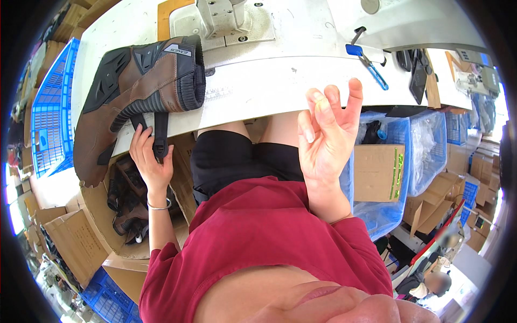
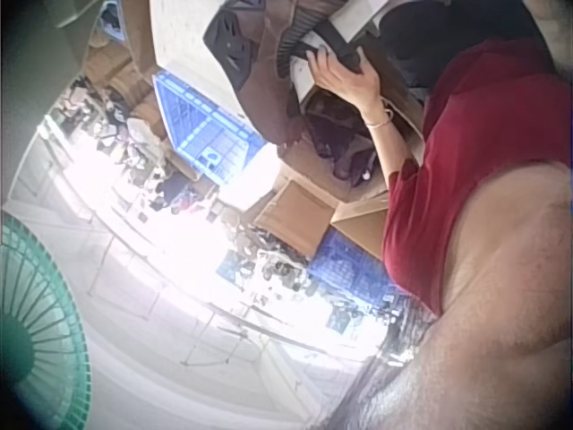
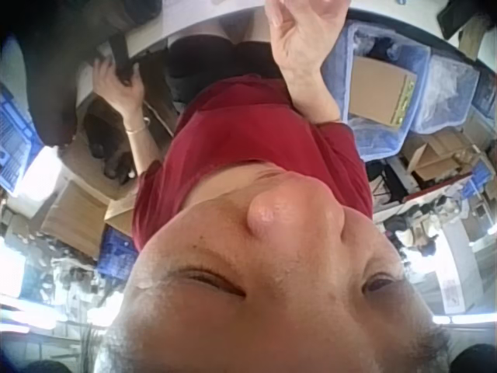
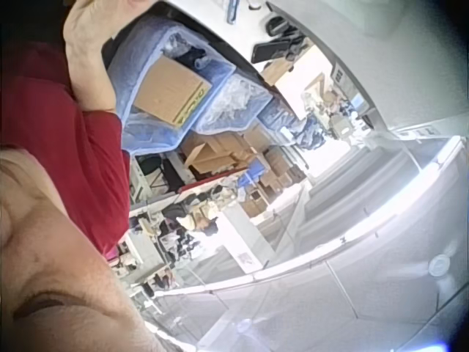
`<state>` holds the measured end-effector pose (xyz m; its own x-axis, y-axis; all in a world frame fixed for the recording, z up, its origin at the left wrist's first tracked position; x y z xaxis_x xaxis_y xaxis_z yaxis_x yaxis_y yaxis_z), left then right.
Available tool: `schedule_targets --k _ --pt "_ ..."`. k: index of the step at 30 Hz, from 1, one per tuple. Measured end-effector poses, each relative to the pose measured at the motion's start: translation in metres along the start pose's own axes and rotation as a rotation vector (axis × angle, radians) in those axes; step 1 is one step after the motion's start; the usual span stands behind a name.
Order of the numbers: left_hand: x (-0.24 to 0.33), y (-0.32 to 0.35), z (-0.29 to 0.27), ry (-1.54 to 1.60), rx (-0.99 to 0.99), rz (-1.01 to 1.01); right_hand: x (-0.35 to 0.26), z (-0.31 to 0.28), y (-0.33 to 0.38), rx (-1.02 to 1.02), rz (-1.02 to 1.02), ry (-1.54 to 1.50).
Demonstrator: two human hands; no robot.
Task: The person trims threads on a shoe upper using snips, stitches it on a sewing machine, and places it into a box. They then wipe their face with a tissue, discard the tissue, and stitch another shoe upper on the sewing machine.
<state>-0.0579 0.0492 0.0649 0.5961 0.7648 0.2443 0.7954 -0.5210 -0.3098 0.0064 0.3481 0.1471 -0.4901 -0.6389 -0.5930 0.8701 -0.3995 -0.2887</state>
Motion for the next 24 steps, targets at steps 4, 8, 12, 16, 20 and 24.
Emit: schedule_targets --k 4,8,12,16,20,24 --pt "0.001 0.000 0.002 -0.001 -0.006 0.006 0.001 0.005 0.001 -0.117 0.019 -0.009" --pt "-0.001 0.002 0.005 -0.028 -0.009 0.017 -0.004 0.035 0.009 -0.450 0.261 -0.040" --pt "0.001 -0.003 0.005 -0.040 0.027 0.041 -0.018 0.076 0.003 -0.837 0.208 -0.287" --pt "0.003 -0.002 0.007 -0.020 0.023 0.033 -0.020 0.088 0.006 -0.790 0.230 -0.355" --pt "0.001 -0.005 0.010 -0.013 0.018 0.057 -0.010 0.106 0.013 -0.849 0.608 -0.835" --pt "-0.001 -0.003 0.006 -0.025 0.001 0.033 0.009 0.116 0.035 -1.103 0.588 -0.625"
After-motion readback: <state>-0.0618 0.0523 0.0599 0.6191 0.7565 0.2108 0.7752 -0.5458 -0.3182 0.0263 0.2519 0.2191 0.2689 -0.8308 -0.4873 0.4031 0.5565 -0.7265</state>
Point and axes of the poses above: each hand's wrist, its own y-axis away from the middle knuckle, its own z-axis out of the palm, x = y × z, the point moved 3 cm from there along -y, towards the middle knuckle, and after that the axes turned 15 degrees about -x, right-handed, at the moved point
